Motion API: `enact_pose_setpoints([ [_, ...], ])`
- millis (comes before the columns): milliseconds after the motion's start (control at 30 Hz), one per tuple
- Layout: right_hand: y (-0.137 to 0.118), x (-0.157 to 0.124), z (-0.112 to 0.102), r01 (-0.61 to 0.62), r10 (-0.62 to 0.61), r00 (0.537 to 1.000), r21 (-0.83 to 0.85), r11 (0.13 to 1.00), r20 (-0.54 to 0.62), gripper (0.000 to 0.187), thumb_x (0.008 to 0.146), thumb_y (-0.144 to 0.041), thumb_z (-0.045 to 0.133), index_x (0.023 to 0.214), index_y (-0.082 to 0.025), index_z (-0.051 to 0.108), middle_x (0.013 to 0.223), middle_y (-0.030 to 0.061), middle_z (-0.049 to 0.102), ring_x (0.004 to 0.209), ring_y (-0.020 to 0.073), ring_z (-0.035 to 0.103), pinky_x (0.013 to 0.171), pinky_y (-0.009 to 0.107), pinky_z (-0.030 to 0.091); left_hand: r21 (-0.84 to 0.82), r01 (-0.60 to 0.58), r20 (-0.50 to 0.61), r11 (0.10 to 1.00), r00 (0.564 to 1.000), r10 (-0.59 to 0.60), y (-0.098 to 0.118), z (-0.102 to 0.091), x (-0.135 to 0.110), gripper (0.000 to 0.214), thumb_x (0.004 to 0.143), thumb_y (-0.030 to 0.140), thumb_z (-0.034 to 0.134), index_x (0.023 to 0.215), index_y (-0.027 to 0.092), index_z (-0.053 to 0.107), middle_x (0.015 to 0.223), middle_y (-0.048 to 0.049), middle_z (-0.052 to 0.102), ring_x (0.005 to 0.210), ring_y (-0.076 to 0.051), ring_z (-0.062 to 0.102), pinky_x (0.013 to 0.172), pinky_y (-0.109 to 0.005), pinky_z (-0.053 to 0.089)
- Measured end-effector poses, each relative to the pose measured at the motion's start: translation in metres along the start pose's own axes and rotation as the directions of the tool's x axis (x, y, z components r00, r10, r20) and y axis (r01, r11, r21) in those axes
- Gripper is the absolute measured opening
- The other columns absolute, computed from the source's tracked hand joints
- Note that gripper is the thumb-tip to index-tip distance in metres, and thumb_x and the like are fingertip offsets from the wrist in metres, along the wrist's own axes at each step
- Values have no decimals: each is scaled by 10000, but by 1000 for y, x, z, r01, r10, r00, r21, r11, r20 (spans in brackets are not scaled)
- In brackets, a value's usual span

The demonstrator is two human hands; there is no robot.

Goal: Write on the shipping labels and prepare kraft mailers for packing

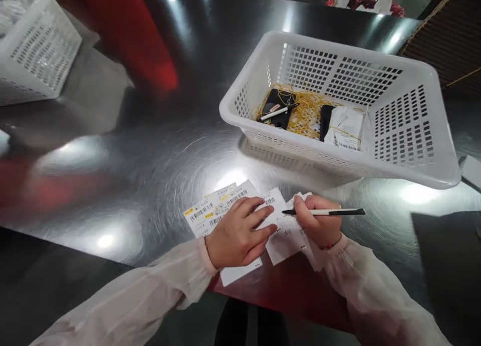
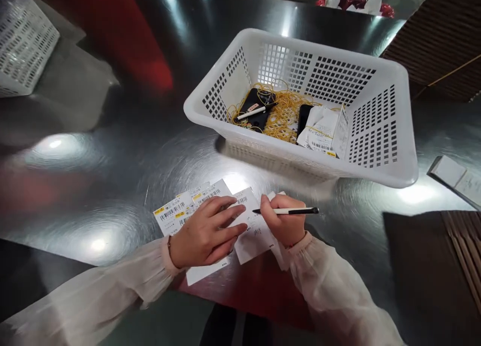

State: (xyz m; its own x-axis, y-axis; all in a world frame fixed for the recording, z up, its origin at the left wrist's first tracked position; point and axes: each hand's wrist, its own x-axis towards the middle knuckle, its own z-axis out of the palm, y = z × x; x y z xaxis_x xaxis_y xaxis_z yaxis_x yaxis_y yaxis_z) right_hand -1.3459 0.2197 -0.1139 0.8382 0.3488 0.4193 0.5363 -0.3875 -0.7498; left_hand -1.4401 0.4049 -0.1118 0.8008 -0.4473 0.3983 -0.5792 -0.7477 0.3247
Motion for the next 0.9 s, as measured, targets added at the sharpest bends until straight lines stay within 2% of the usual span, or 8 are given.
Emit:
enact_pose_setpoints([
  [67, 0, 1, 0, 93, -91, 995, -48, 994, 44, 439, 819, -183, 596, 439, -200, 377, 379, -57, 386, 354, 57, 324, 389, 245, 269, -5, 2, -5, 1000, 1000, -2, 0, 0, 0, 263, 803, 180, 563, 1039, 181, 680, 1178, -134, 635, 1171, -339, 489, 862, -519, 492],
  [167, -1, 1, 1, 152, -143, 985, -99, 983, 95, 442, 832, -171, 582, 445, -199, 369, 390, -59, 376, 368, 56, 316, 394, 243, 264, -11, -4, -16, 1000, 1000, 4, 0, 0, 1, 253, 799, 175, 571, 1023, 166, 687, 1178, -142, 634, 1167, -346, 488, 854, -521, 493],
  [333, 1, 0, 3, 150, -146, 989, -136, 979, 41, 452, 836, -165, 569, 449, -200, 338, 393, -66, 339, 378, 53, 290, 400, 241, 256, -12, -13, -21, 1000, 1000, 12, 0, 0, 1, 255, 793, 167, 574, 1022, 145, 685, 1168, -155, 634, 1165, -354, 488, 845, -528, 496],
  [500, 0, 2, 0, 144, -136, 986, -90, 985, 95, 455, 836, -151, 572, 453, -200, 330, 403, -66, 331, 382, 52, 283, 397, 243, 241, -13, -9, -28, 1000, 1000, 8, 0, 0, 1, 249, 797, 168, 577, 1021, 155, 687, 1171, -147, 637, 1159, -351, 495, 838, -517, 501],
  [600, 0, 2, 1, 112, -105, 991, -85, 990, 87, 463, 835, -140, 566, 449, -201, 318, 405, -68, 320, 382, 51, 279, 397, 241, 245, -13, -5, -19, 1000, 1000, 5, 0, 0, 1, 246, 796, 173, 583, 1017, 155, 691, 1174, -147, 637, 1157, -356, 495, 838, -521, 498],
  [767, 3, 1, 1, 178, -170, 981, -89, 980, 95, 456, 826, -127, 570, 452, -197, 317, 410, -70, 314, 388, 48, 275, 395, 236, 238, -13, -9, -13, 1000, 1000, 9, 0, 0, 1, 248, 788, 170, 589, 1009, 149, 699, 1168, -150, 637, 1148, -359, 500, 835, -523, 501],
  [900, 3, 0, 0, 153, -146, 985, -82, 985, 89, 463, 828, -135, 567, 452, -192, 303, 411, -73, 306, 392, 43, 262, 400, 231, 236, -8, -2, -19, 1000, 1000, 2, 0, 1, 1, 247, 793, 180, 590, 1013, 154, 700, 1167, -145, 640, 1140, -353, 503, 839, -524, 503],
])
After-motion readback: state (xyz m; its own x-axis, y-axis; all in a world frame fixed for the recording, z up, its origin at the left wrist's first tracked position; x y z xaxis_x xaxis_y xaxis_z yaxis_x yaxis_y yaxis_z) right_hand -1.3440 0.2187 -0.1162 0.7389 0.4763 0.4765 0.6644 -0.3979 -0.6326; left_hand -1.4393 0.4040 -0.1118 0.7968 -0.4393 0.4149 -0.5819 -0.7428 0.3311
